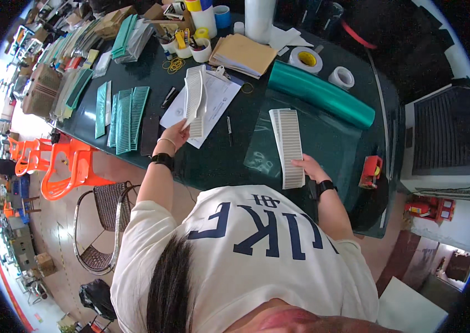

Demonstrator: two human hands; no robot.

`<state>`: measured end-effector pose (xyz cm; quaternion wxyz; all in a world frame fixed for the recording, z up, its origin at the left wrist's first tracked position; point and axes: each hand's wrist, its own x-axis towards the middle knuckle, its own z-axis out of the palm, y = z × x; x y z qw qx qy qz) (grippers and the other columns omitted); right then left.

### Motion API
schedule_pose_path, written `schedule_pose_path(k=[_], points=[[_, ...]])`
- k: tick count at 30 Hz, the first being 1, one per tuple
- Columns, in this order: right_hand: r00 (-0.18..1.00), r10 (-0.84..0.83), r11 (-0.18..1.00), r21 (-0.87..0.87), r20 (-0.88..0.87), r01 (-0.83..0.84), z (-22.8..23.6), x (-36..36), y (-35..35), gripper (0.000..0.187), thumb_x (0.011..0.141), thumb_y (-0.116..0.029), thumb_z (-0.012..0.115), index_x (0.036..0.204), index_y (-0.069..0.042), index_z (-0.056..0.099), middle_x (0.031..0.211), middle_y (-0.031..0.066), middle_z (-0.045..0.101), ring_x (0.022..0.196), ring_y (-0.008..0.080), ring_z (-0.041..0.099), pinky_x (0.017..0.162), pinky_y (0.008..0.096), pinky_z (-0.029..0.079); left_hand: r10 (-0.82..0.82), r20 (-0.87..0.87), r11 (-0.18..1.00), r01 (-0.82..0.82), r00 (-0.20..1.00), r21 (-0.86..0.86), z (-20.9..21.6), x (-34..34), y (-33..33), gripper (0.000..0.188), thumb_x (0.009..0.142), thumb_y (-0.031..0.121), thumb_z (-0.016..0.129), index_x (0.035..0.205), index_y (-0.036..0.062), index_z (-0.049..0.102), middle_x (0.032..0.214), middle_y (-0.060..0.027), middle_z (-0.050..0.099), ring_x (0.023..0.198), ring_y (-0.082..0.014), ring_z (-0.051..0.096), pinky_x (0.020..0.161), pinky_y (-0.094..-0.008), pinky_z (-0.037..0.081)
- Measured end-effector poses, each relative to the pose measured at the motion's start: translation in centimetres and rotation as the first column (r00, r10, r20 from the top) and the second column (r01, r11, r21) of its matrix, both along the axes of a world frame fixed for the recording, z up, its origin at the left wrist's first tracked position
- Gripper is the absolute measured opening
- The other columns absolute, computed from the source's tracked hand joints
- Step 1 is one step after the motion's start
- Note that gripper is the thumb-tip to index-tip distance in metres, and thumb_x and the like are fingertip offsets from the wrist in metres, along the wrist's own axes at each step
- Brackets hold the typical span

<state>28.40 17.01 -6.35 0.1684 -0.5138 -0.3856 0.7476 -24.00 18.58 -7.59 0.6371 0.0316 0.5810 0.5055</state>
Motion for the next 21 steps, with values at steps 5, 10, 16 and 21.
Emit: schedule_pose_path(k=[5, 10, 16, 21], points=[[0.998, -0.049, 0.996, 0.074, 0.038, 0.046, -0.1, 0.0, -0.9, 0.038, 0.081, -0.019, 0.066, 0.113, -0.003, 0.056, 0.107, 0.0076, 0.063, 0.097, 0.0167, 0.059, 0.084, 0.0308, 0.046, -0.188, -0.385, 0.976, 0.129, 0.903, -0.176, 1.9, 3.1, 0.5, 0.022, 0.085, 0.018, 0.060, 0.103, 0.0054, 0.062, 0.083, -0.0044, 0.063, 0.072, -0.0190, 0.061, 0.059, -0.0319, 0.050], [0.998, -0.044, 0.991, 0.127, 0.042, 0.038, 0.1, -0.3, -0.5, 0.038, 0.083, -0.024, 0.064, 0.114, -0.003, 0.056, 0.107, 0.0070, 0.063, 0.097, 0.0172, 0.059, 0.085, 0.0315, 0.045, -0.351, -0.918, 0.924, 0.228, 0.184, -0.308, 1.5, 2.6, 1.5, 0.021, 0.086, 0.014, 0.057, 0.103, 0.0020, 0.060, 0.082, -0.0045, 0.061, 0.073, -0.0171, 0.060, 0.059, -0.0313, 0.049], [0.989, -0.023, 0.980, 0.200, 0.146, -0.007, -0.3, 0.0, -0.8, 0.045, 0.085, -0.033, 0.060, 0.119, -0.003, 0.054, 0.111, 0.0064, 0.061, 0.097, 0.0178, 0.058, 0.084, 0.0313, 0.044, -0.286, 0.216, 0.905, 0.189, 0.934, 0.381, 5.0, 13.5, -1.5, 0.014, 0.086, 0.017, 0.060, 0.094, 0.0063, 0.057, 0.088, -0.0045, 0.061, 0.085, -0.0162, 0.059, 0.074, -0.0314, 0.049], [0.965, -0.258, 0.965, -0.067, -0.052, 0.254, 3.7, -2.5, -2.2, 0.052, 0.087, -0.048, 0.051, 0.114, -0.003, 0.057, 0.106, 0.0087, 0.062, 0.097, 0.0175, 0.057, 0.082, 0.0313, 0.044, -0.614, 0.150, 0.778, 0.561, 0.775, 0.283, 7.0, 25.7, -5.4, 0.023, 0.086, 0.016, 0.061, 0.104, 0.0041, 0.054, 0.098, -0.0067, 0.060, 0.092, -0.0204, 0.060, 0.082, -0.0338, 0.051]])
